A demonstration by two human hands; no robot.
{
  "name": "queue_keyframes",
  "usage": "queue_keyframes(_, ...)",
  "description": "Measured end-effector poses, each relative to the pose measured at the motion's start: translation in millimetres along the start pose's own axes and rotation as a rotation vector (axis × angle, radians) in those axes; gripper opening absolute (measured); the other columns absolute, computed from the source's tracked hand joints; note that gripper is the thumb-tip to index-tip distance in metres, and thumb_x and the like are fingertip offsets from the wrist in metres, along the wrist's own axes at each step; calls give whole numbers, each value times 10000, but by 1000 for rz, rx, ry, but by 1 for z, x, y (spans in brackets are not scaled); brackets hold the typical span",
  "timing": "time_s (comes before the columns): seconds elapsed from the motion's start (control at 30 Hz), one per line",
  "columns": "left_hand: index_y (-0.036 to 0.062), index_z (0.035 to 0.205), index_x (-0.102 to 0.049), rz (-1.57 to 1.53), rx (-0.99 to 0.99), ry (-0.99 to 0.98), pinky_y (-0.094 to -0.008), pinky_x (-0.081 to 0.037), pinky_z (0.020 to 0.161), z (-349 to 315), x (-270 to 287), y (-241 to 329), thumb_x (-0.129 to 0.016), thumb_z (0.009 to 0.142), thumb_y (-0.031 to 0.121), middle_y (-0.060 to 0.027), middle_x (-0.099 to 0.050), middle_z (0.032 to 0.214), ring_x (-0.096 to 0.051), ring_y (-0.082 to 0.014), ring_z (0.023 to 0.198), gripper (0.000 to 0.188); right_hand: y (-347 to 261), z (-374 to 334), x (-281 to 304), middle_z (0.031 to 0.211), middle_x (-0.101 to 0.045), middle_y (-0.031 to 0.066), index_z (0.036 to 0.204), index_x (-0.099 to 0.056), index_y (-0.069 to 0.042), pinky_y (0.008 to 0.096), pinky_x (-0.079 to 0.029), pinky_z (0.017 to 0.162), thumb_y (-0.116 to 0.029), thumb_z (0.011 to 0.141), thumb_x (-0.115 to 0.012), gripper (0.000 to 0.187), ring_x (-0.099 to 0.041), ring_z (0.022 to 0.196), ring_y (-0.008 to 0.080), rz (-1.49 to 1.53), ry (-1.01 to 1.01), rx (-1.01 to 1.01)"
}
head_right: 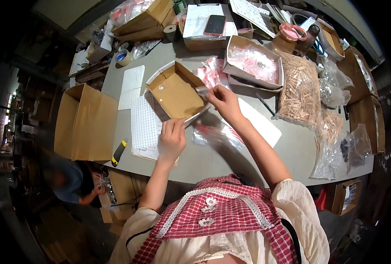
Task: The person sorts paper sheets with grid patterns, puts them into plastic bags, and organizes small hardware items at a workstation.
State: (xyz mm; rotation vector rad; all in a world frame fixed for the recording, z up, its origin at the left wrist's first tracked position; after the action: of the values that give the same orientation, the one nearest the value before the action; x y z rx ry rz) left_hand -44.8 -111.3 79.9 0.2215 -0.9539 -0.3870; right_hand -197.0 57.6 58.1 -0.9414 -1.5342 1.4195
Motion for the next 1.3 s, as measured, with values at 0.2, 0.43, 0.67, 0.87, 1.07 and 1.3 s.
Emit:
queue_keyframes(0.2, 46, 1207, -643, -403, 230, -64, -304, -529, 759, -6, -8, 4, -614, 927, 14, -100, -619, 1124, -621, -187, 910, 283, -50, -15, -25, 924, -651, 72, 1148, -613, -8, 276, -500, 628, -127, 954, -652, 230, -587, 727, 101, -54, 2, 245)
queue_keyframes(0.43, -26, 1275, -580, -1161, 729, -67, -267, -516, 782, -22, -39, 17, -587, 940, 23, -102, -621, 1189, -611, -118, 936, 339, -66, -124, -46, 962, -603, 145, 1047, -591, -28, 379, -527, 713, -12, 837, -652, 219, -646, 821, 292, -386, -226, 455)
queue_keyframes(0.67, -16, 1292, -582, -1268, 839, -64, -242, -489, 775, -15, -58, 39, -579, 927, 53, -83, -590, 1186, -552, -81, 889, 372, -69, -157, -36, 962, -595, 135, 1047, -597, -40, 423, -466, 757, -47, 759, -708, 309, -600, 853, 336, -539, -164, 626)
queue_keyframes(0.87, 14, 1279, -594, -1055, 745, -21, -260, -510, 761, -15, -70, 38, -590, 899, 10, -73, -636, 1124, -590, -96, 838, 380, -79, -168, -38, 903, -587, 122, 1017, -613, -52, 409, -446, 719, -39, 781, -704, 254, -588, 807, 311, -572, -155, 724)
queue_keyframes(1.07, 30, 1251, -598, -926, 737, 88, -275, -524, 777, -21, -71, 38, -611, 877, -14, -75, -675, 1084, -633, -116, 818, 376, -70, -172, -33, 887, -575, 125, 1021, -612, -59, 418, -438, 719, -27, 805, -680, 229, -575, 816, 323, -496, -188, 662)
queue_keyframes(1.3, -16, 1246, -577, -907, 800, 117, -302, -525, 840, -47, -65, 32, -609, 914, 15, -129, -662, 1133, -655, -173, 917, 335, -44, -173, -7, 913, -580, 125, 948, -553, -55, 430, -425, 792, 7, 808, -601, 160, -567, 876, 338, -461, -175, 572)
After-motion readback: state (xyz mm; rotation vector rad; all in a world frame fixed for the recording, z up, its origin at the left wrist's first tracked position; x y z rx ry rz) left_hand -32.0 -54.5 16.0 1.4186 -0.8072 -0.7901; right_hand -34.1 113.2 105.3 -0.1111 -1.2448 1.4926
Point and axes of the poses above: each hand's wrist, its own z-axis towards the middle knuckle, its own x-axis out of the back of the hand, y = z × x, the point moved 7 cm from there along z, towards the middle knuckle
